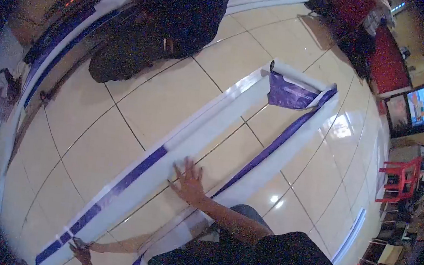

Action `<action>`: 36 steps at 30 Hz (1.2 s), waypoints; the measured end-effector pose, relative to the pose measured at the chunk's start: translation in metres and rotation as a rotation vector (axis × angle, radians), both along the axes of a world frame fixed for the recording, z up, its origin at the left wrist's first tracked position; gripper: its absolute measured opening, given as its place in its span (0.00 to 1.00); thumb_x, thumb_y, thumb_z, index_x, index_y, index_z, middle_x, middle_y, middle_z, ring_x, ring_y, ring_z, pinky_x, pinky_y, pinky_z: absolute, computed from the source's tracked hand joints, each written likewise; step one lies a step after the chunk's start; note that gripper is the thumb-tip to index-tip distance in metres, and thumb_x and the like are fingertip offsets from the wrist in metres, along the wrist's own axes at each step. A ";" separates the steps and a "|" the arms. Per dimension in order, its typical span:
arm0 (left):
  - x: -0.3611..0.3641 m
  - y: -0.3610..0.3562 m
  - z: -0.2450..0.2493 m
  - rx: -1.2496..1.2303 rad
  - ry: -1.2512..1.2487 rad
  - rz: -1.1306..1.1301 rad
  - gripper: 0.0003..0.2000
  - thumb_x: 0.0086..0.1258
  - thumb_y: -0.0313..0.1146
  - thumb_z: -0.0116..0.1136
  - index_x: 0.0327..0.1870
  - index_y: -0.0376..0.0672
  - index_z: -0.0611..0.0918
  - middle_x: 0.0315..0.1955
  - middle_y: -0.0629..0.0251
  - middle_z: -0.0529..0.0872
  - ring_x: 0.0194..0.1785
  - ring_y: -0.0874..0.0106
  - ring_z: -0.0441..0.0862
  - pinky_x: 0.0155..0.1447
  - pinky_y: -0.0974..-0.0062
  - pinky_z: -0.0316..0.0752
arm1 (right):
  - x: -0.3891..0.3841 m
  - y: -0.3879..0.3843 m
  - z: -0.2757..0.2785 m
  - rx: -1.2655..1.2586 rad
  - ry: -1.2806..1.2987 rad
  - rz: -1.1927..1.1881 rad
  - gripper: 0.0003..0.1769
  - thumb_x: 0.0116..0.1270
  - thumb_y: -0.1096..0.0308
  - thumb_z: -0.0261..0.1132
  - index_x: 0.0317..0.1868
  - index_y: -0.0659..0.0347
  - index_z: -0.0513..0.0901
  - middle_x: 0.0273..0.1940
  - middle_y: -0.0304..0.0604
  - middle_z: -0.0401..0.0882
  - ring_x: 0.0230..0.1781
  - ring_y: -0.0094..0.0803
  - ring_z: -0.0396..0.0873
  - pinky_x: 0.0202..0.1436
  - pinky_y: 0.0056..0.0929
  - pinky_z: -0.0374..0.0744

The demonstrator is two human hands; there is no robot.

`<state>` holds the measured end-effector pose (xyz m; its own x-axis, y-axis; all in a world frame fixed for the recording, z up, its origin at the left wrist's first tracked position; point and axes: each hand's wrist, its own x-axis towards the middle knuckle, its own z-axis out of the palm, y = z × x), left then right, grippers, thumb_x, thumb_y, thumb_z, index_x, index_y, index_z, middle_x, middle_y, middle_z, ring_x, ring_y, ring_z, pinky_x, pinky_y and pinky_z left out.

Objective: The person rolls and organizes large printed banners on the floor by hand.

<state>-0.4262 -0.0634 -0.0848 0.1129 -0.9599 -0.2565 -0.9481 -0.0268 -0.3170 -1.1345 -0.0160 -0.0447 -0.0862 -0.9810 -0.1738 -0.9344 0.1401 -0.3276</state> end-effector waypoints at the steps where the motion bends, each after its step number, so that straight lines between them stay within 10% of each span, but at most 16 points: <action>1: -0.039 0.003 0.020 0.011 0.217 -0.069 0.38 0.61 0.43 0.64 0.72 0.45 0.62 0.72 0.45 0.55 0.75 0.52 0.55 0.69 0.48 0.59 | -0.006 -0.013 -0.005 -0.031 -0.008 -0.152 0.39 0.68 0.38 0.52 0.74 0.48 0.58 0.74 0.68 0.40 0.73 0.65 0.47 0.70 0.71 0.45; 15: -0.483 -0.149 0.010 -0.019 0.374 -0.928 0.28 0.64 0.44 0.62 0.67 0.61 0.71 0.53 0.40 0.73 0.58 0.47 0.69 0.59 0.45 0.63 | -0.215 -0.064 -0.032 -0.170 0.104 -0.457 0.35 0.68 0.49 0.54 0.71 0.57 0.62 0.75 0.56 0.47 0.75 0.53 0.48 0.69 0.70 0.49; 26: -0.961 -0.245 0.020 -0.239 0.714 -1.046 0.32 0.69 0.48 0.55 0.73 0.58 0.61 0.68 0.46 0.62 0.71 0.52 0.57 0.66 0.39 0.56 | -0.210 0.024 -0.020 -0.060 0.082 -0.520 0.35 0.66 0.48 0.55 0.70 0.53 0.64 0.73 0.51 0.56 0.73 0.50 0.54 0.73 0.62 0.47; 29: -0.964 -0.237 0.031 -0.079 0.745 -0.877 0.35 0.68 0.49 0.55 0.74 0.51 0.58 0.69 0.45 0.59 0.71 0.48 0.57 0.71 0.44 0.51 | -0.212 0.028 -0.024 -0.050 0.055 -0.529 0.35 0.65 0.46 0.55 0.70 0.50 0.65 0.73 0.50 0.56 0.74 0.48 0.54 0.73 0.61 0.48; 36: -0.655 -0.211 0.012 -0.075 0.521 -0.971 0.33 0.64 0.48 0.60 0.70 0.49 0.67 0.57 0.36 0.71 0.59 0.41 0.69 0.61 0.45 0.65 | -0.215 0.026 -0.024 -0.039 0.024 -0.558 0.35 0.63 0.46 0.56 0.69 0.52 0.67 0.72 0.49 0.57 0.73 0.48 0.54 0.74 0.60 0.44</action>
